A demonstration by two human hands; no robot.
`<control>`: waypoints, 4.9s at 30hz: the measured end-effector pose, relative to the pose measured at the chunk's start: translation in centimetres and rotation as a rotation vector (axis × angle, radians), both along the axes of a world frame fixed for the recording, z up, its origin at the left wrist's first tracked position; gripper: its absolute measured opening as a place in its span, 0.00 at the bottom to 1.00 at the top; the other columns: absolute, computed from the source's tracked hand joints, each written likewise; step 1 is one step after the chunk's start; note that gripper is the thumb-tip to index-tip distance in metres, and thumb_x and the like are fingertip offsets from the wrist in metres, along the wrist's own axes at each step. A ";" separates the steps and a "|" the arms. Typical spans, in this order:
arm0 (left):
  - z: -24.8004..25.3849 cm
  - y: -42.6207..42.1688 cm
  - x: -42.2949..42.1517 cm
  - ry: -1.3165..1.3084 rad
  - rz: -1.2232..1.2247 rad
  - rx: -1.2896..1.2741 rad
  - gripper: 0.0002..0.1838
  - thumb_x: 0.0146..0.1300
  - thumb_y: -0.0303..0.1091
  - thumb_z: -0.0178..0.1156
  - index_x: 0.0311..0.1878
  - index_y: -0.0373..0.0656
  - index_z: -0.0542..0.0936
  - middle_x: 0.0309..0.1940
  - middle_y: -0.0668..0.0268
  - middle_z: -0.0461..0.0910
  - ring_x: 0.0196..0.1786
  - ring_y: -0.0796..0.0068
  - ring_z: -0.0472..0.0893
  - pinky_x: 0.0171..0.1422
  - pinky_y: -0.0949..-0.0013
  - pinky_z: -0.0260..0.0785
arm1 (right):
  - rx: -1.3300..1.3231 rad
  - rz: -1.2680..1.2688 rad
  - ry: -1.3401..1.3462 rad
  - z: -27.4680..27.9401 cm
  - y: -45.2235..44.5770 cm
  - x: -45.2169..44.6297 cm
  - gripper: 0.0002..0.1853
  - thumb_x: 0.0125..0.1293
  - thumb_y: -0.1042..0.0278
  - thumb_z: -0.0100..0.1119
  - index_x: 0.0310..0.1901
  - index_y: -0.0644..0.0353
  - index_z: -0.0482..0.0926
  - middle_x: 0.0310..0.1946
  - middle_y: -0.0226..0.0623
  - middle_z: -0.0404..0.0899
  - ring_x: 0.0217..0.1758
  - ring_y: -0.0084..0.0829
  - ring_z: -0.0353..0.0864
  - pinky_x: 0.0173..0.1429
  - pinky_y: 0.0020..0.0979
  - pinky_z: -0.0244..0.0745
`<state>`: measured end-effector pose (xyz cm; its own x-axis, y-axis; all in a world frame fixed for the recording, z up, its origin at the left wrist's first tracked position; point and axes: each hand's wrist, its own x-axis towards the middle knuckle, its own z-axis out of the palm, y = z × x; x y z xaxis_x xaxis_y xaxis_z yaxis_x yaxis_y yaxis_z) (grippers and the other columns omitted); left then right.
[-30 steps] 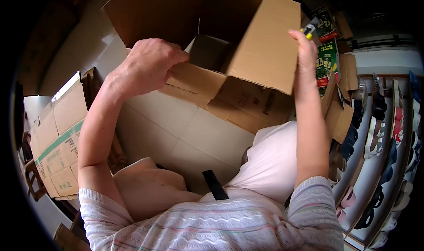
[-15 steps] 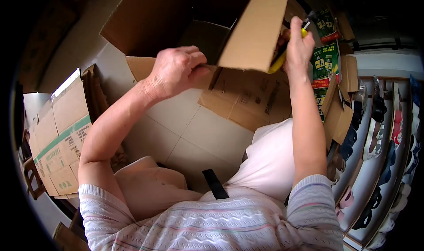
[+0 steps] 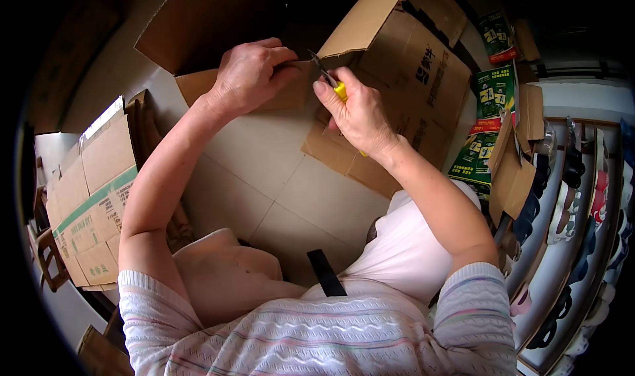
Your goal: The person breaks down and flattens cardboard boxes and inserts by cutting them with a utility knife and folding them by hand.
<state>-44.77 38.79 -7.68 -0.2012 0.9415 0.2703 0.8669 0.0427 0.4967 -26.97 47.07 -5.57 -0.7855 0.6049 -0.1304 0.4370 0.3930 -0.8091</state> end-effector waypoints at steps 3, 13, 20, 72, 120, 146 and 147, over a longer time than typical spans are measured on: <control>-0.1 0.0 0.0 0.000 0.007 0.012 0.08 0.53 0.35 0.60 0.34 0.42 0.79 0.29 0.67 0.76 0.31 0.64 0.78 0.33 0.64 0.71 | -0.018 -0.021 -0.067 0.3 -0.3 -0.3 0.17 0.68 0.53 0.46 0.38 0.62 0.68 0.14 0.32 0.69 0.14 0.24 0.74 0.19 0.26 0.68; -0.2 -0.1 0.5 0.020 0.008 0.055 0.07 0.52 0.34 0.61 0.31 0.42 0.78 0.28 0.67 0.76 0.32 0.64 0.77 0.33 0.64 0.71 | -0.020 -0.036 -0.144 -0.6 -0.6 -0.7 0.10 0.67 0.66 0.45 0.31 0.62 0.64 0.13 0.38 0.70 0.11 0.33 0.74 0.17 0.33 0.67; -0.8 0.1 1.3 0.070 -0.003 0.145 0.05 0.51 0.32 0.60 0.29 0.42 0.76 0.27 0.68 0.74 0.34 0.67 0.77 0.33 0.64 0.71 | 0.141 -0.010 -0.148 -1.4 0.1 -1.5 0.09 0.65 0.68 0.46 0.33 0.66 0.66 0.17 0.49 0.73 0.22 0.50 0.76 0.27 0.42 0.70; -0.8 -3.0 0.6 0.083 -0.085 0.225 0.04 0.46 0.26 0.62 0.25 0.42 0.75 0.22 0.67 0.72 0.29 0.66 0.75 0.30 0.65 0.69 | 0.109 0.106 -0.226 -1.9 -2.4 -2.3 0.09 0.63 0.70 0.48 0.35 0.69 0.66 0.27 0.60 0.74 0.34 0.59 0.74 0.36 0.46 0.68; 1.1 -3.6 -3.6 -0.129 -0.113 -0.029 0.06 0.49 0.28 0.61 0.29 0.36 0.78 0.23 0.63 0.74 0.26 0.68 0.75 0.31 0.70 0.67 | 0.111 0.141 -0.047 -1.5 -3.3 -2.6 0.11 0.64 0.71 0.48 0.27 0.67 0.62 0.13 0.49 0.69 0.17 0.47 0.71 0.23 0.42 0.63; 1.2 -4.4 -3.1 -0.132 -0.134 -0.049 0.07 0.45 0.26 0.62 0.29 0.36 0.78 0.25 0.62 0.75 0.28 0.65 0.77 0.34 0.69 0.70 | 0.107 0.158 -0.149 -3.6 -3.7 -4.1 0.11 0.62 0.68 0.49 0.32 0.70 0.68 0.20 0.54 0.72 0.25 0.50 0.75 0.31 0.41 0.68; 1.2 -4.4 -3.2 -0.113 -0.148 -0.039 0.07 0.45 0.27 0.62 0.30 0.36 0.78 0.26 0.61 0.75 0.29 0.64 0.77 0.34 0.69 0.70 | 0.140 0.167 -0.173 -4.4 -3.7 -4.0 0.11 0.62 0.68 0.49 0.32 0.70 0.68 0.20 0.54 0.72 0.25 0.50 0.75 0.31 0.41 0.69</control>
